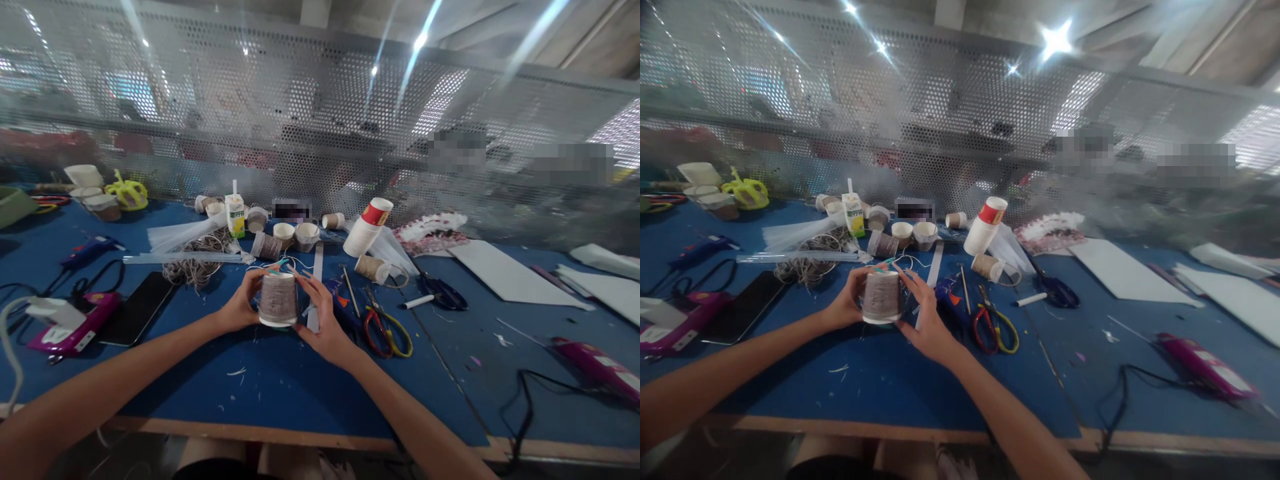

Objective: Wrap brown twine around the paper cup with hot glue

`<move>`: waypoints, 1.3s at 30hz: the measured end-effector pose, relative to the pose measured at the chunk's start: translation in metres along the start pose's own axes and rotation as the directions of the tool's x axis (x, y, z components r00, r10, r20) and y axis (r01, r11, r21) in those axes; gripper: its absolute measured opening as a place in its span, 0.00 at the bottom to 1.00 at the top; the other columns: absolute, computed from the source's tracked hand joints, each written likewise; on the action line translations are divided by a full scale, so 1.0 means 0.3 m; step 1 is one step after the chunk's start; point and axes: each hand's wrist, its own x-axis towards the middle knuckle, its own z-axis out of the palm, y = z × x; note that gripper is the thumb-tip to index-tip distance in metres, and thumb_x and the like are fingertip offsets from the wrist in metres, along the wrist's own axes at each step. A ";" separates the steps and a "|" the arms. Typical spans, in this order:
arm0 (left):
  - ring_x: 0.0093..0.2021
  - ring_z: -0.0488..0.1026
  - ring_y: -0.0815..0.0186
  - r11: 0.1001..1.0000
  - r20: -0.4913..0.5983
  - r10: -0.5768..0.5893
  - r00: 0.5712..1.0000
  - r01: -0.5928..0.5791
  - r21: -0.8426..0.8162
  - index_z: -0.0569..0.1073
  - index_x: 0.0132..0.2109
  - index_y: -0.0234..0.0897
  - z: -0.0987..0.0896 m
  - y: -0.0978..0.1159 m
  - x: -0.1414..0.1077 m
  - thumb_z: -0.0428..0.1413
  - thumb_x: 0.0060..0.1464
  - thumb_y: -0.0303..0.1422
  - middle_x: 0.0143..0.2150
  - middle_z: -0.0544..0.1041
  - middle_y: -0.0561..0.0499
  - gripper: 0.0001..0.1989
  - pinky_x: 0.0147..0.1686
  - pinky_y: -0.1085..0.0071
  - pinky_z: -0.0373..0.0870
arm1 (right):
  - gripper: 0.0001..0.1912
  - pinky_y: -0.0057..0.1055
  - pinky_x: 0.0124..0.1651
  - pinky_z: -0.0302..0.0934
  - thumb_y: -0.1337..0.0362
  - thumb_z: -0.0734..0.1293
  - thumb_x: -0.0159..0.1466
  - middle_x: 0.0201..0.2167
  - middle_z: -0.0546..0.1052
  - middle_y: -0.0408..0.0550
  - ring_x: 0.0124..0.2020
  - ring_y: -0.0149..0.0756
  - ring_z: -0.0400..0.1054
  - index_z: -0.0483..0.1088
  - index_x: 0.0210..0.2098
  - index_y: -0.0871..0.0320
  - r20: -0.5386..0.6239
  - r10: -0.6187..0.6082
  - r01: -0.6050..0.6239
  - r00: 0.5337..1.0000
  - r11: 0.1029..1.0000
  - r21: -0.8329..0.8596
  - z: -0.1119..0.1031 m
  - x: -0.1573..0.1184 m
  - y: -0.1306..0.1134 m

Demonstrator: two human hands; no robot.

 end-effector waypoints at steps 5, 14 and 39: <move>0.64 0.62 0.49 0.998 0.058 0.024 0.998 -0.027 0.051 0.54 0.61 0.45 -0.004 -0.009 -0.005 0.70 0.38 0.37 0.64 0.60 0.36 0.47 0.61 0.51 0.62 | 0.36 0.55 0.65 0.48 0.63 0.62 0.66 0.64 0.59 0.53 0.67 0.48 0.48 0.40 0.67 0.47 -0.015 -0.035 0.034 0.999 0.993 -0.115 -0.006 0.003 0.015; 0.63 0.63 0.49 0.994 -0.015 -0.031 0.999 0.033 0.102 0.57 0.58 0.39 -0.004 0.023 0.002 0.68 0.41 0.37 0.64 0.59 0.35 0.40 0.59 0.52 0.65 | 0.37 0.55 0.63 0.51 0.64 0.64 0.63 0.62 0.60 0.54 0.66 0.51 0.49 0.42 0.66 0.48 -0.023 -0.073 0.068 0.997 0.980 -0.189 -0.004 -0.001 -0.002; 0.52 0.72 0.56 0.989 -0.151 -0.145 0.978 0.150 0.019 0.60 0.53 0.39 -0.003 0.031 0.013 0.69 0.37 0.36 0.56 0.65 0.40 0.37 0.54 0.58 0.69 | 0.09 0.48 0.48 0.58 0.70 0.60 0.59 0.42 0.79 0.47 0.47 0.46 0.61 0.64 0.38 0.52 -0.081 -0.117 0.109 0.990 0.989 -0.097 -0.059 -0.010 -0.052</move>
